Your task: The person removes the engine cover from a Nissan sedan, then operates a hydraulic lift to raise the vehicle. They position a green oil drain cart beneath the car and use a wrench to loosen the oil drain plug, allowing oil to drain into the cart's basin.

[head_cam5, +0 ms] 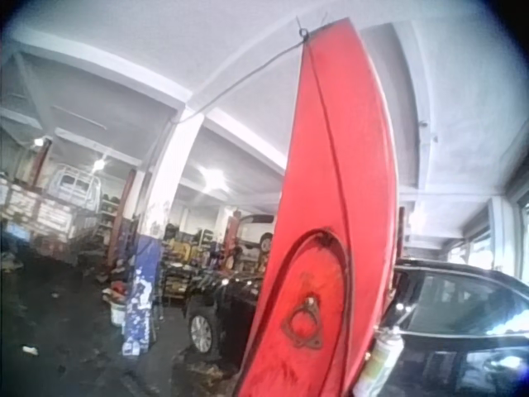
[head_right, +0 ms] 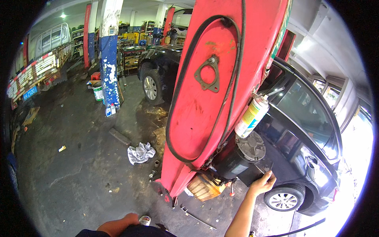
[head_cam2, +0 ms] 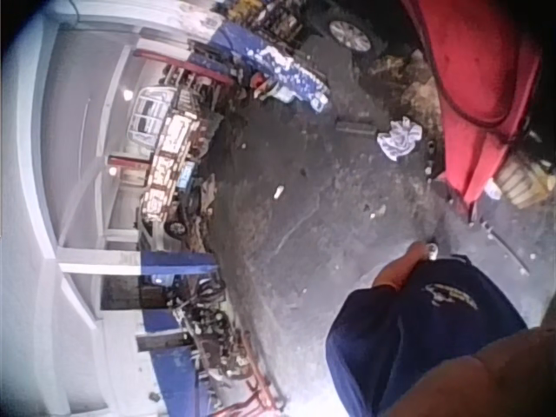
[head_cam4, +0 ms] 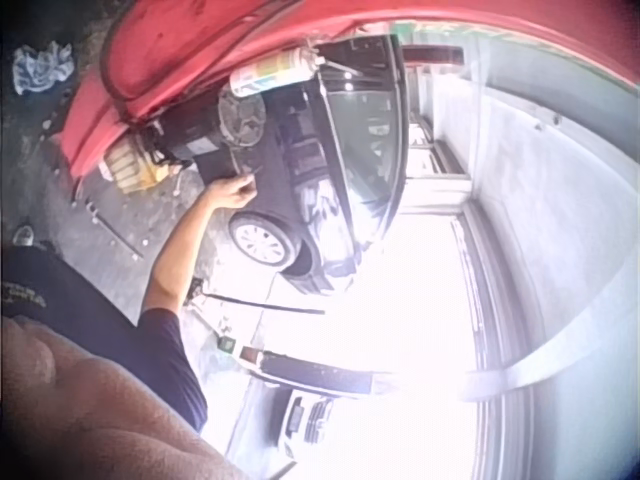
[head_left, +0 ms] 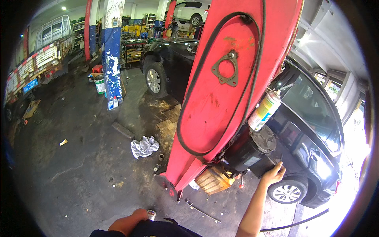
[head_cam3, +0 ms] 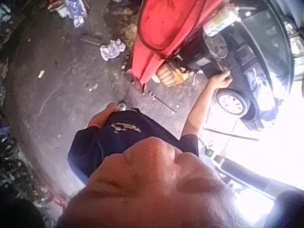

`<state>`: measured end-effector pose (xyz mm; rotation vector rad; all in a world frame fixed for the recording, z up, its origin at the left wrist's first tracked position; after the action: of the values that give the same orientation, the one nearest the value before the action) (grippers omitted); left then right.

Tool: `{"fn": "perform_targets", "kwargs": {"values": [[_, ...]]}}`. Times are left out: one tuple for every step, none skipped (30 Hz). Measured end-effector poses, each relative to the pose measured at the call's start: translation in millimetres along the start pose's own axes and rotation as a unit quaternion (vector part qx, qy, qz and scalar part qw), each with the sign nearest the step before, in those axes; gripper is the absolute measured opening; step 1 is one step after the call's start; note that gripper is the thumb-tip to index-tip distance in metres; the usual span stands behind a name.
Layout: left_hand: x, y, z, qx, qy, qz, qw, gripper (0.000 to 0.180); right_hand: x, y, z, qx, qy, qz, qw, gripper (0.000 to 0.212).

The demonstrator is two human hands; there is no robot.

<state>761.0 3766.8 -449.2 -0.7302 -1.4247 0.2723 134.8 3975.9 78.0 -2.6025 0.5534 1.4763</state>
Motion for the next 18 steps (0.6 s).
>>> {"fn": "perform_targets", "kwargs": {"values": [[4, -3, 2, -0.011, 0.006, 0.0, 1.0, 0.044, 1, 0, 3, -0.013, 0.014, 0.002, 1.0, 0.04], [7, -5, 5, -0.029, 0.013, 0.002, 0.999, 0.044, 1, 1, 4, -0.016, 0.018, 0.002, 1.0, 0.039], [10, -8, 5, -0.026, 0.011, 0.001, 1.0, 0.044, 1, 1, 4, -0.005, 0.02, 0.001, 1.0, 0.039], [12, -11, 6, -0.03, 0.01, 0.002, 0.999, 0.044, 1, 2, 4, -0.026, 0.022, 0.002, 0.999, 0.038], [13, -12, 7, -0.043, 0.009, 0.001, 0.999, 0.044, 2, 3, 5, -0.033, 0.022, 0.001, 0.999, 0.038], [14, -14, 7, -0.028, 0.008, 0.005, 1.0, 0.044, 1, 2, 4, -0.028, 0.016, 0.005, 0.999, 0.037], [15, -15, 6, -0.022, 0.005, 0.008, 1.0, 0.045, 2, 3, 5, -0.04, 0.022, 0.004, 0.999, 0.036], [15, -14, 4, -0.021, 0.001, 0.005, 1.0, 0.045, 2, 2, 5, -0.039, 0.023, 0.006, 0.999, 0.036], [15, -15, 3, -0.008, 0.002, 0.012, 1.0, 0.046, 2, 2, 5, -0.026, 0.022, 0.003, 0.999, 0.035], [13, -14, 0, 0.0, 0.002, 0.012, 1.0, 0.046, 3, 2, 6, -0.038, 0.027, 0.006, 0.999, 0.035], [11, -11, -3, 0.009, 0.002, 0.011, 1.0, 0.047, 3, 2, 6, -0.038, 0.031, 0.002, 0.999, 0.035], [8, -7, -8, 0.025, -0.004, 0.001, 1.0, 0.049, 3, 2, 6, -0.023, 0.03, -0.002, 0.999, 0.035], [4, -3, -13, 0.041, -0.01, -0.01, 0.999, 0.05, 3, 2, 6, -0.037, 0.031, 0.0, 0.999, 0.034], [-1, 4, -19, 0.051, -0.017, -0.025, 0.998, 0.052, 3, 2, 5, -0.035, 0.028, 0.001, 0.999, 0.034], [-5, 6, -23, 0.055, -0.013, -0.015, 0.998, 0.053, 2, 1, 3, -0.019, 0.019, 0.003, 1.0, 0.034], [-10, 9, -27, 0.053, -0.01, -0.01, 0.998, 0.054, 3, 2, 3, -0.041, 0.025, 0.004, 0.999, 0.034], [-15, 15, -30, 0.044, -0.008, -0.012, 0.999, 0.056, 2, 3, 3, -0.048, 0.026, 0.006, 0.998, 0.034], [-18, 16, -34, 0.054, -0.008, 0.003, 0.998, 0.053, 3, 2, 3, -0.042, 0.023, 0.006, 0.999, 0.034]]}}
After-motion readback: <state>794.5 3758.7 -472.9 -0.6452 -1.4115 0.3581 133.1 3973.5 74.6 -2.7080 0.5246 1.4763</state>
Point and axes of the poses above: each hand's wrist, its own x-axis away from the middle knuckle, its own y-axis out of the palm, z = x × y, the point moved 10 cm from there along -x, towards the middle knuckle, and after that the axes turned 14 degrees about -y, right-handed, at the moved point
